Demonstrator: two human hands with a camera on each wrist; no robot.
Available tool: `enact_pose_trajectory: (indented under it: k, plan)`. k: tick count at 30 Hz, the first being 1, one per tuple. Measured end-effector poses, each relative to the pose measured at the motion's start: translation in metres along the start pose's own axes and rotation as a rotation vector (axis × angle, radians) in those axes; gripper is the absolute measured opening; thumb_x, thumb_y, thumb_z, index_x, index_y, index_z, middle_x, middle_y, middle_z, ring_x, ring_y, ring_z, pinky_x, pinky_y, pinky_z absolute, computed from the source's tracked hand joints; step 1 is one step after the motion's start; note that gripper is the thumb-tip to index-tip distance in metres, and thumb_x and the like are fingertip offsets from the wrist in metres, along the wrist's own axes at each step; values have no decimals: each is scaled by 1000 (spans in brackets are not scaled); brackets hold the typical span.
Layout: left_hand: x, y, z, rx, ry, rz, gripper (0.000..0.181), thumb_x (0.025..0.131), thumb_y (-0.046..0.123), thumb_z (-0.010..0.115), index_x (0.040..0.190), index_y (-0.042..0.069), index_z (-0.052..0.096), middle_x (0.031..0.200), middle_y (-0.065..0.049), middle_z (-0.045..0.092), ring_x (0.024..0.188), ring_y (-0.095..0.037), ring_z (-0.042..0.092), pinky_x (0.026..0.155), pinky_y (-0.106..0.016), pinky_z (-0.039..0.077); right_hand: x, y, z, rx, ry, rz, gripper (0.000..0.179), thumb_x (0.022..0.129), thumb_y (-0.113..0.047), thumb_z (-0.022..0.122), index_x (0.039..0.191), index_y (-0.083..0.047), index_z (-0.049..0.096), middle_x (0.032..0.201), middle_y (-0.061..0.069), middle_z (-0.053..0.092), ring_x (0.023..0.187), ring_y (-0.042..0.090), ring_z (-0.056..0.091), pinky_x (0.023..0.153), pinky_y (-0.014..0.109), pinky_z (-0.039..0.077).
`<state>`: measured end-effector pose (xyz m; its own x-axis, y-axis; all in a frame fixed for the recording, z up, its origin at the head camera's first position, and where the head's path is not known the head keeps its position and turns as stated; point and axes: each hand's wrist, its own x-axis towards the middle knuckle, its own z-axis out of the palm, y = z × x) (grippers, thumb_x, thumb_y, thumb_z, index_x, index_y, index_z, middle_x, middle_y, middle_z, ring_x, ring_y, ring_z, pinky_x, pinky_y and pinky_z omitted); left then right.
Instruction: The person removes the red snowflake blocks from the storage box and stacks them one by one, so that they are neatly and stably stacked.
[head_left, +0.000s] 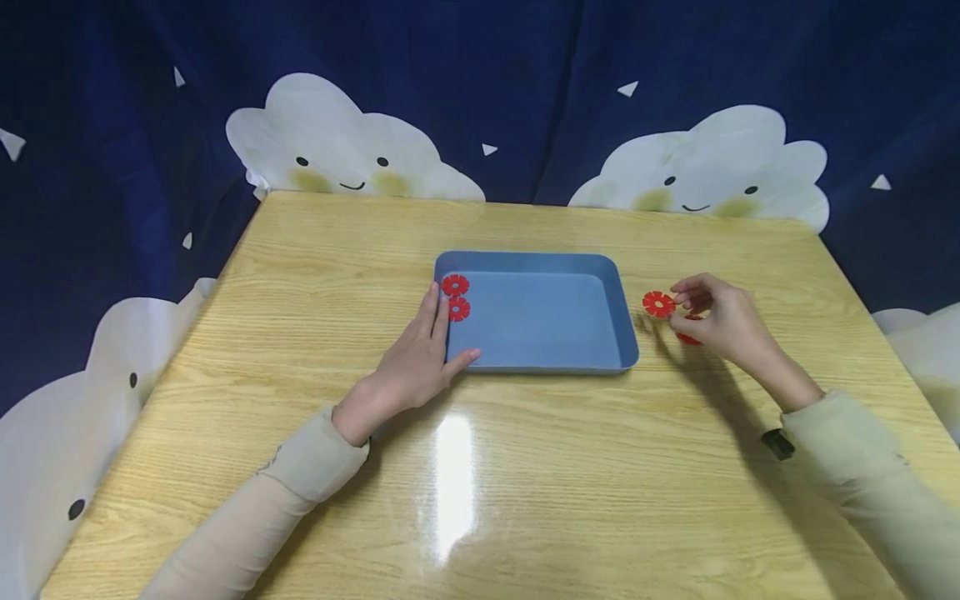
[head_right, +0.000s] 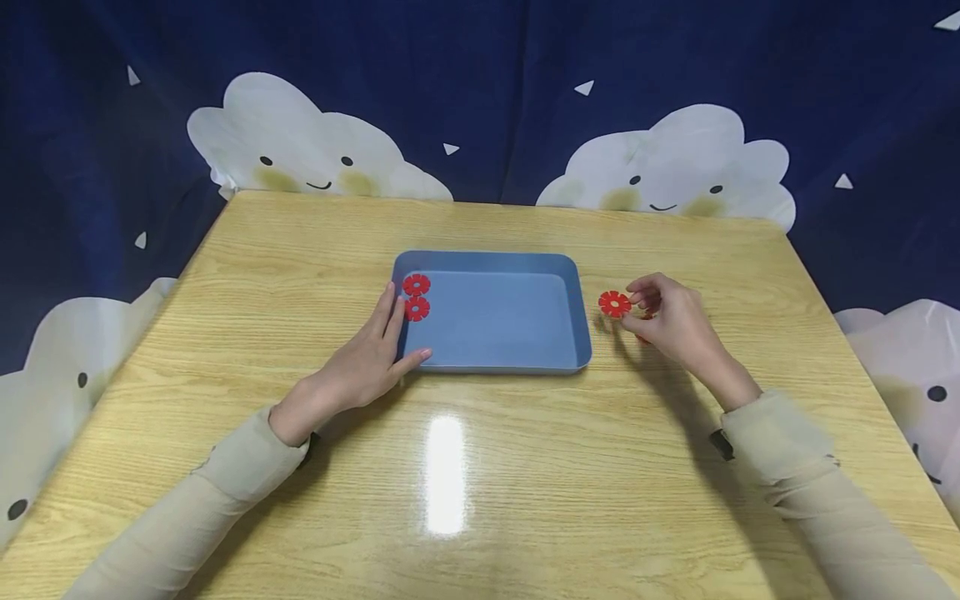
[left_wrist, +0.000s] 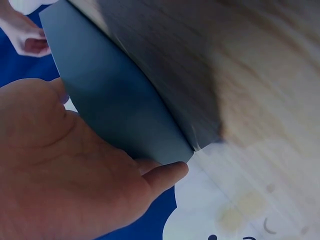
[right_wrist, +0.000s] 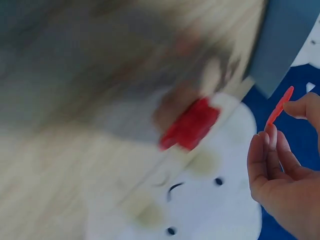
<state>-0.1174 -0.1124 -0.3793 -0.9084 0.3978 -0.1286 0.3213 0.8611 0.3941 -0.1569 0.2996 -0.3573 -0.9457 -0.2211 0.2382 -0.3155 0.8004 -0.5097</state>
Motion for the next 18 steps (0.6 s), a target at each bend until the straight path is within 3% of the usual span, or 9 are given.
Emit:
enact_pose_trajectory:
  k: [9, 18]
  plan:
    - [1, -1, 2, 10, 4, -6, 91, 100, 56, 41, 154, -5, -1, 160, -20, -17, 148, -33, -5, 118, -41, 12, -26, 41, -15, -50, 19, 73, 34, 77, -4, 79, 106, 7, 64, 90, 21, 68, 70, 3, 58, 61, 6, 40]
    - [0, 0, 1, 1, 6, -2, 91, 100, 56, 40, 153, -5, -1, 160, -21, -17, 148, -33, -6, 118, -42, 12, -33, 51, -13, -72, 41, 55, 32, 75, -1, 78, 103, 5, 65, 88, 20, 69, 70, -1, 56, 60, 4, 40]
